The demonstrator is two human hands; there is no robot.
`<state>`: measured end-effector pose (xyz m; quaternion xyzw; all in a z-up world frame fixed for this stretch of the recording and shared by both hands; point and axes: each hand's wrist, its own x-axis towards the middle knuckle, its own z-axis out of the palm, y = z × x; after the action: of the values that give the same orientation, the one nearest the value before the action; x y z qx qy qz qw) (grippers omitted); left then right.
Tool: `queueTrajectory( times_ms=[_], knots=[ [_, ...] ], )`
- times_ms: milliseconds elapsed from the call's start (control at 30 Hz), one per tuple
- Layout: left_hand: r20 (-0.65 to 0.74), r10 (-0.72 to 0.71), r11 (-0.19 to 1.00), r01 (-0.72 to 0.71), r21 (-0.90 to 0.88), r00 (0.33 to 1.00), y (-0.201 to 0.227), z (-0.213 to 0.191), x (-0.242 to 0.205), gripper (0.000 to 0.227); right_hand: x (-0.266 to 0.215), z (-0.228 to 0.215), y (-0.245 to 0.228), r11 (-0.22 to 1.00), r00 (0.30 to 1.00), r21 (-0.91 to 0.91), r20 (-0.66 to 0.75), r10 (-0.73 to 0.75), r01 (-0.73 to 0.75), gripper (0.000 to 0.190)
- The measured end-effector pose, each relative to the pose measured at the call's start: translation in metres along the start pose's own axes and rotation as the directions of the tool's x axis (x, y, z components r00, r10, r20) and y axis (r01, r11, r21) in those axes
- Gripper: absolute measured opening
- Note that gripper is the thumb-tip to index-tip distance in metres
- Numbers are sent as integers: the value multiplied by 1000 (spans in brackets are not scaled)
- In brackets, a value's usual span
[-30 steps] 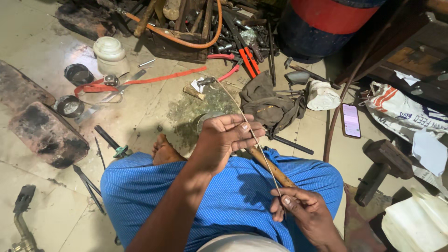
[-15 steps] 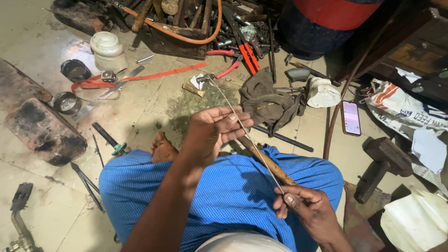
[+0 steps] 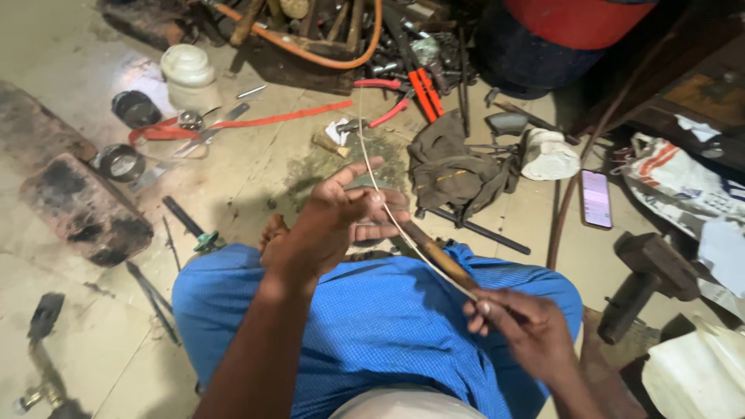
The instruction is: The person sits on the floor and repeatedly hammers a thin metal rod placed on a small metal plate. They hold the rod with one hand and strike it with a hammer in the other, occasionally adjusting the rod's position.
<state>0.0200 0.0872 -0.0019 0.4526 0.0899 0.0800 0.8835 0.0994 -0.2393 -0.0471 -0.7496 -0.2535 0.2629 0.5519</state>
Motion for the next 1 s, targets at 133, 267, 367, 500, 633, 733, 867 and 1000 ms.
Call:
queueTrajectory(
  times_ms=[133, 267, 367, 500, 633, 733, 867, 1000],
  knots=[
    [-169, -17, 992, 37, 117, 986, 5, -16, -11, 46, 43, 2, -23, 762, 926, -528, 182, -331, 376, 30],
    [-354, 173, 975, -108, 196, 919, 16, -48, -24, 20, 104, 18, -16, 668, 977, -713, 157, -146, 215, 56],
    [-438, 280, 954, -194, 230, 855, 24, -76, -27, 12, 137, 39, 19, 757, 969, -649, 227, 100, 74, 77],
    [-511, 290, 957, -252, 144, 809, 23, -97, -16, 11, 150, 17, 65, 707, 987, -707, 97, 132, -25, 47],
    [-519, 243, 970, -207, 127, 820, 14, -104, 0, 12, 163, -70, 87, 727, 973, -662, -10, 232, -181, 49],
    [-525, 169, 985, -127, 115, 834, 3, -100, 12, 12, 166, -142, 108, 564, 866, -701, -159, 475, -437, 53],
    [-478, 106, 994, -83, 70, 872, -12, -85, 27, 11, 145, -208, 157, 588, 867, -663, -201, 456, -462, 45],
    [-431, 86, 996, -86, 20, 898, -16, -73, 34, 10, 114, -225, 220, 661, 838, -522, -246, 488, -538, 53]
  ],
)
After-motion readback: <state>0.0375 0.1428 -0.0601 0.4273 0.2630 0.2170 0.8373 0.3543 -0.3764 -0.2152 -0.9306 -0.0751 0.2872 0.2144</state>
